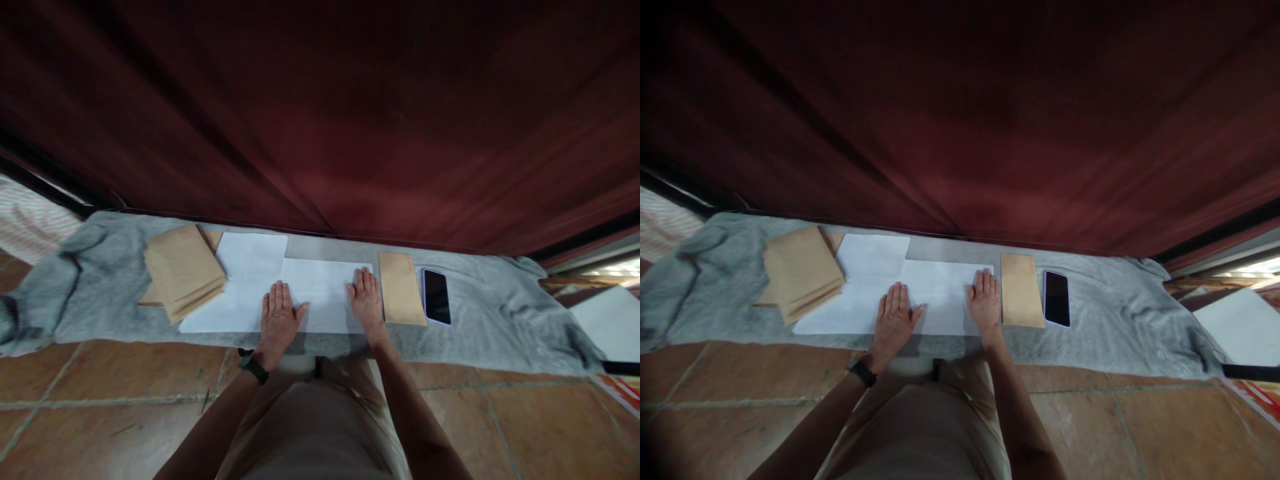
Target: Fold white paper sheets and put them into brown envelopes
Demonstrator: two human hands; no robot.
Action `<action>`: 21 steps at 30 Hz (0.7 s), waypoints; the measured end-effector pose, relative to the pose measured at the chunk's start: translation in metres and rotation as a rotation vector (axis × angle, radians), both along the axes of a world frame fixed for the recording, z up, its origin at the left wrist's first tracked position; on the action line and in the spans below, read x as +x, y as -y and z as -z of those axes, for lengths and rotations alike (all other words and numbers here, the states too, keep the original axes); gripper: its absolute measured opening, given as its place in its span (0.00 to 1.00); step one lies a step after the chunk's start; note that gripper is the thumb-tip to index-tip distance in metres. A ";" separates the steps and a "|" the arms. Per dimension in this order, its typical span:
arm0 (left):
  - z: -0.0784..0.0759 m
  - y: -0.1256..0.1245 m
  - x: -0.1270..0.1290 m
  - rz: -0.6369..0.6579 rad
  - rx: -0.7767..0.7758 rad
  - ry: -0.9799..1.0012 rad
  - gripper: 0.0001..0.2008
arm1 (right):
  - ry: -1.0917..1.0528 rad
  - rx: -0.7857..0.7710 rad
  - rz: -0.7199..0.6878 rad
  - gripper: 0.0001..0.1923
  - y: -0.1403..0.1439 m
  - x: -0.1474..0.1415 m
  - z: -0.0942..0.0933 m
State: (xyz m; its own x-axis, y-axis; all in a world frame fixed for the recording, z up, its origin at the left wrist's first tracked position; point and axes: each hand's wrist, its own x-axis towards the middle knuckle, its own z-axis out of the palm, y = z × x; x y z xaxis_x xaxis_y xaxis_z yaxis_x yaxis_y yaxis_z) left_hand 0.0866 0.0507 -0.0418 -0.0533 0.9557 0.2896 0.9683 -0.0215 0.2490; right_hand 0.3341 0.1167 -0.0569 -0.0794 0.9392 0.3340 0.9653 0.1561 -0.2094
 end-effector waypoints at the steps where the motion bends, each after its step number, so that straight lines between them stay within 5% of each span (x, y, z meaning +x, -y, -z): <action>1: -0.001 0.000 -0.001 -0.001 0.007 -0.002 0.39 | -0.003 0.000 0.009 0.30 0.003 -0.003 -0.002; 10: -0.009 -0.002 0.024 0.227 -0.080 -0.028 0.29 | -0.019 -0.068 -0.257 0.26 0.057 -0.056 -0.012; 21: -0.005 0.001 0.002 0.128 -0.076 -0.025 0.32 | -0.011 -0.025 -0.143 0.27 0.074 -0.013 -0.002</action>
State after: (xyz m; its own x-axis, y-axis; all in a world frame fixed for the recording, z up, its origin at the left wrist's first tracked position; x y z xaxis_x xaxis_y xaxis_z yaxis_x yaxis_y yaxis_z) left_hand 0.0889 0.0494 -0.0371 0.0766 0.9734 0.2159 0.9646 -0.1271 0.2309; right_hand 0.3208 0.0426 -0.0552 -0.2095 0.9265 0.3125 0.9311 0.2867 -0.2257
